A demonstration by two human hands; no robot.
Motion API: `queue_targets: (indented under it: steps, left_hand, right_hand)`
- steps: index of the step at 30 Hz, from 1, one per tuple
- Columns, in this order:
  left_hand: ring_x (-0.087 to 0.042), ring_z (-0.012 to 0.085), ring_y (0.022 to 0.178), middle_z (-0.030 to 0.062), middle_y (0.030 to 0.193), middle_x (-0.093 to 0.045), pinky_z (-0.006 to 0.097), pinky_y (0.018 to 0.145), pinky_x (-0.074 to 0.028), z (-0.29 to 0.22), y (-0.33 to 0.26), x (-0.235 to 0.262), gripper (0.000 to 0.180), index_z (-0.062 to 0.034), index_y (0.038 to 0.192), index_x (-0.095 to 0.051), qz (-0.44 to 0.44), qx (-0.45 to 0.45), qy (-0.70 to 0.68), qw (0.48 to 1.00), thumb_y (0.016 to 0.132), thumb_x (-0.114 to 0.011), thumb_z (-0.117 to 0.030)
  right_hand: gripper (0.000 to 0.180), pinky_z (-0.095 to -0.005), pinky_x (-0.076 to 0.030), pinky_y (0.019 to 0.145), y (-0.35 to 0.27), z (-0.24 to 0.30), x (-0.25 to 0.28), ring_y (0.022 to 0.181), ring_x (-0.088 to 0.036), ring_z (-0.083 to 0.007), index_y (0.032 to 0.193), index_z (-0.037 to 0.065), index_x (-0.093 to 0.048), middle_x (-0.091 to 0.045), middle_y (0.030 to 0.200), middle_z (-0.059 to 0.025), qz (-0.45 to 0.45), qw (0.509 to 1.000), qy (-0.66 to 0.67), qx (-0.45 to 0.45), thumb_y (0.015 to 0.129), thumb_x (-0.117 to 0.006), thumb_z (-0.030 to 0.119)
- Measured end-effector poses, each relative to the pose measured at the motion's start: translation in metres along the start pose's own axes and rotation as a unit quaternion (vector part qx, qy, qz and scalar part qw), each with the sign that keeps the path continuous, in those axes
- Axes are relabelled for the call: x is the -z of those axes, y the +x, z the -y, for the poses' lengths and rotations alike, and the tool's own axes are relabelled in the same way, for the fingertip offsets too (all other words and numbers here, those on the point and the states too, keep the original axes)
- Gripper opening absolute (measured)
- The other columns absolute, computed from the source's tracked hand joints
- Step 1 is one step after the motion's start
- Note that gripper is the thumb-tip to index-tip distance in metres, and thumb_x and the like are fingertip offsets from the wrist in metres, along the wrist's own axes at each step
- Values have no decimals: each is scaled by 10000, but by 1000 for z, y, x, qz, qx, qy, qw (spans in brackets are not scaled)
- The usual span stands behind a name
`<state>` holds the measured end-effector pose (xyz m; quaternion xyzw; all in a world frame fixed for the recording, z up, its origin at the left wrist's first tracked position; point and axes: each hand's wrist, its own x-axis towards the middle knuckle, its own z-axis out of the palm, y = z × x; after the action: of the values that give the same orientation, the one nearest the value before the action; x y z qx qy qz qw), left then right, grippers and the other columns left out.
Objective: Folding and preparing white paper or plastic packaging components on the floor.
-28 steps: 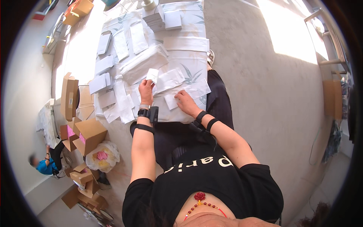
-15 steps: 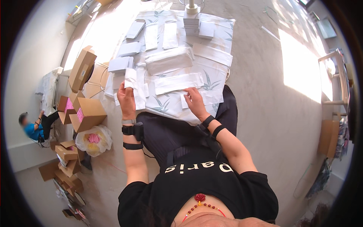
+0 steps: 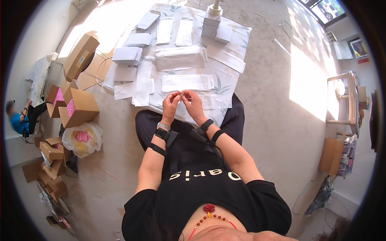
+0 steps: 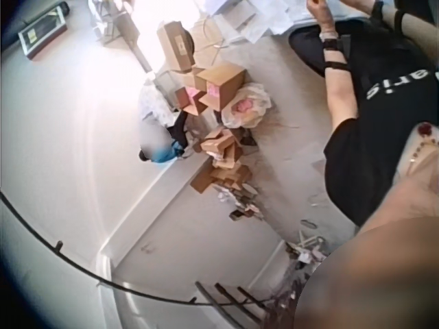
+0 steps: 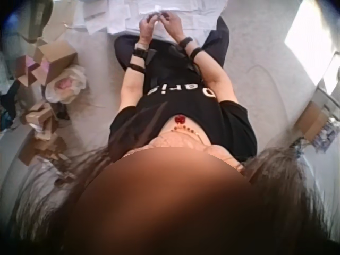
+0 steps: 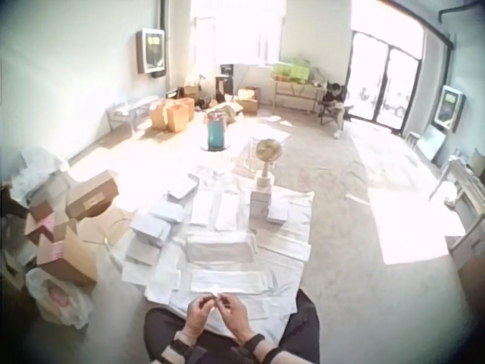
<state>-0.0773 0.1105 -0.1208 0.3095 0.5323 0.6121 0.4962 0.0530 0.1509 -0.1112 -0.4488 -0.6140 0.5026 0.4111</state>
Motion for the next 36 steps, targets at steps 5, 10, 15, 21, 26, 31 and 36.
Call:
queue_targets:
  steps: [5,10,15,21,26,31,36]
  left_hand:
    - [-654,112,1035,36,1109,-674,268,943,-542,14,-11,-2,227,-5,1149,-615,1,-11,-18,1000,954,-722,-46]
    - [-661,100,997,38,1072,-687,256,908,-548,22,-12,-1,165,2,1118,-635,-16,-38,-22,999,967,-693,-29]
    - [-661,93,976,33,1046,-703,256,900,-549,21,-16,1,135,5,1112,-659,-29,-46,-9,998,991,-668,-53]
    - [-659,96,996,36,1063,-705,258,910,-547,20,-23,1,157,15,1126,-681,-39,-32,-9,999,989,-673,-62]
    - [-646,123,1062,87,1211,-663,267,936,-544,19,-26,-2,129,15,1086,-709,-28,-56,0,998,974,-689,-46]
    - [-659,139,1051,104,1200,-670,278,892,-577,16,-28,-15,109,10,1043,-718,-34,-82,36,995,938,-715,-21]
    - [-666,159,1047,109,1176,-672,286,881,-580,19,-30,-24,99,2,1020,-714,-40,-106,88,990,924,-719,-23]
  right_hand:
    - [273,-329,-570,781,-6,0,0,871,-700,-229,1185,13,-678,-675,1033,-135,-14,998,-50,47,913,-677,-11]
    - [268,-331,-564,762,-9,1,1,826,-689,-232,1169,12,-673,-662,1002,-134,-23,996,-63,55,902,-693,-11]
    - [248,-334,-564,749,-14,8,1,809,-690,-225,1142,10,-672,-659,996,-132,-17,995,-77,54,898,-709,1]
    - [195,-295,-571,736,-22,15,2,793,-702,-170,1092,-3,-677,-686,972,-107,-31,996,-69,56,915,-738,48]
    - [167,-286,-586,758,-25,17,7,843,-734,-165,1078,-11,-673,-725,968,-110,-33,999,-32,23,935,-723,62]
    - [156,-316,-592,740,-28,12,15,832,-752,-206,1058,-25,-664,-731,940,-139,-38,999,-22,22,933,-706,58]
    - [144,-306,-585,733,-31,10,18,820,-754,-198,1046,-30,-667,-746,911,-136,-52,998,-19,-16,942,-694,66]
